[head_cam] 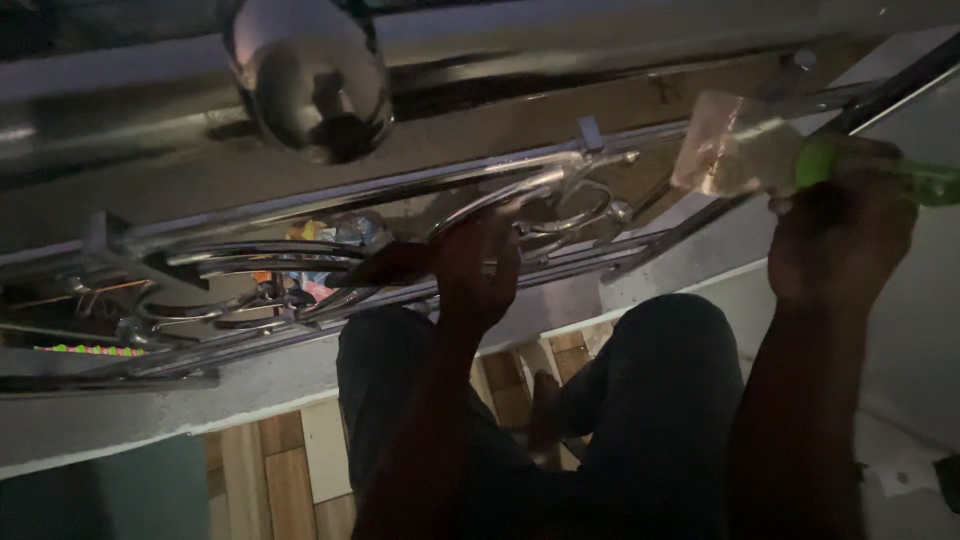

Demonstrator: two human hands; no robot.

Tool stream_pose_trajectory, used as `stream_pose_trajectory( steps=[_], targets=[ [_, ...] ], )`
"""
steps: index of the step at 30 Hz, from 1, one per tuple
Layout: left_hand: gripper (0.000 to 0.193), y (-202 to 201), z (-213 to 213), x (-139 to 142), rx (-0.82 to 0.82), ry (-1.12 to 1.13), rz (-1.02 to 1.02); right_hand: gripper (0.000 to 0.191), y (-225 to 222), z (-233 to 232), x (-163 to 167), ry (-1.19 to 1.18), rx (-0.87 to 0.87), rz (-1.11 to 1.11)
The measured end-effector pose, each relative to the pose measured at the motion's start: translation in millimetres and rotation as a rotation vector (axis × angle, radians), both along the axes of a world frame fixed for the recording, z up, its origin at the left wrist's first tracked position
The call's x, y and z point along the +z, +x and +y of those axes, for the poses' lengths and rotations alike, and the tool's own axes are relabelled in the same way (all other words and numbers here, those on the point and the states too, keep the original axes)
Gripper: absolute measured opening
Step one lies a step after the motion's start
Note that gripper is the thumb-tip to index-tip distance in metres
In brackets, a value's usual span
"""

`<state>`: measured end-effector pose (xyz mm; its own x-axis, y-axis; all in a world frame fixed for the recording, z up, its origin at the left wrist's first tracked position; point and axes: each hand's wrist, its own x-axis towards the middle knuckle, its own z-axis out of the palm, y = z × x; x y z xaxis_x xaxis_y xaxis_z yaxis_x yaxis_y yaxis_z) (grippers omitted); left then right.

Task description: The person cleans a metal railing using a green-handled scraper and a cloth. They scrape along the railing's surface and wipe it down, focusing on removing residue from the ornate metalwork.

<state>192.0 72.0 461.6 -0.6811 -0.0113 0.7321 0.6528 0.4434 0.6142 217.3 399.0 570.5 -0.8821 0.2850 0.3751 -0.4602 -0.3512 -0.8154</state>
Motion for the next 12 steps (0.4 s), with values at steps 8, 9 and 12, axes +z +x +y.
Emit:
stream_pose_trajectory(
  steps=[8, 9, 12],
  targets=[
    [0.030, 1.3, -2.1, 2.5, -0.046, 0.040, -0.015, 0.026, 7.7, 11.5, -12.1, 0.176, 0.009, 0.048],
    [0.030, 0.0, -1.1, 4.4, -0.020, 0.032, -0.006, 0.024, 5.6, 12.7, -15.5, 0.188, 0.000, 0.049],
    [0.036, -0.4, -1.1, 4.7, -0.018, 0.003, -0.023, 0.026, 4.8, 28.0, -24.9, 0.227, -0.021, 0.077]
  ],
)
